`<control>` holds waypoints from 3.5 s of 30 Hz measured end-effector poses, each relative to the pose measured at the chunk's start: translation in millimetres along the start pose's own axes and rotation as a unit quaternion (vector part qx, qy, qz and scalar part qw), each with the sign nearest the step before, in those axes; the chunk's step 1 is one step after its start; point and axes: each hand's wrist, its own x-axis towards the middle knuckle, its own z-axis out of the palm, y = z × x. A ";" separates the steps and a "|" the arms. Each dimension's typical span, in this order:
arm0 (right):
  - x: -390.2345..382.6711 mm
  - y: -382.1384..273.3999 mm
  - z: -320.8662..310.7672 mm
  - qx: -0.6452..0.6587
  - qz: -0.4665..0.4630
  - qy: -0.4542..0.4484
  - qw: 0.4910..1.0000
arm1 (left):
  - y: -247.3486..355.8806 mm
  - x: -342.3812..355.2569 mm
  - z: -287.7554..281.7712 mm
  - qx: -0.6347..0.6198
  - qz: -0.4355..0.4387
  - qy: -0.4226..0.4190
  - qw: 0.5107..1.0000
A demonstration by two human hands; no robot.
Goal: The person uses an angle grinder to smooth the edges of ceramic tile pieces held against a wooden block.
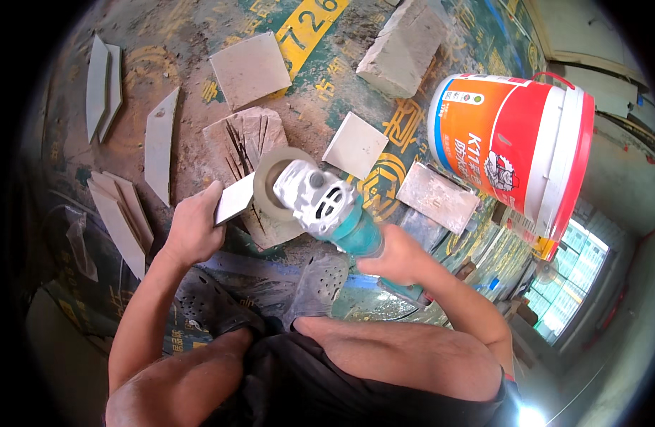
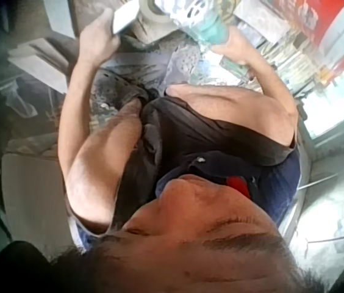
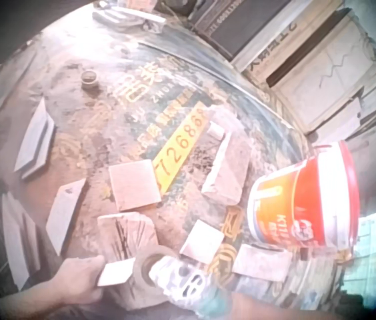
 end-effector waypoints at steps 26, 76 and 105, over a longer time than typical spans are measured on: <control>-0.3 -16.2 2.6 0.059 -0.002 -0.010 0.998 | -1.7 6.0 -12.0 -0.115 -0.057 -0.094 0.987; -48.8 14.8 40.0 0.213 -0.055 0.071 0.973 | -42.7 46.9 -153.4 0.196 -0.186 0.334 0.903; -46.3 29.5 40.3 0.136 -0.012 0.065 0.988 | 14.3 -9.8 29.0 -0.549 -0.146 0.059 0.821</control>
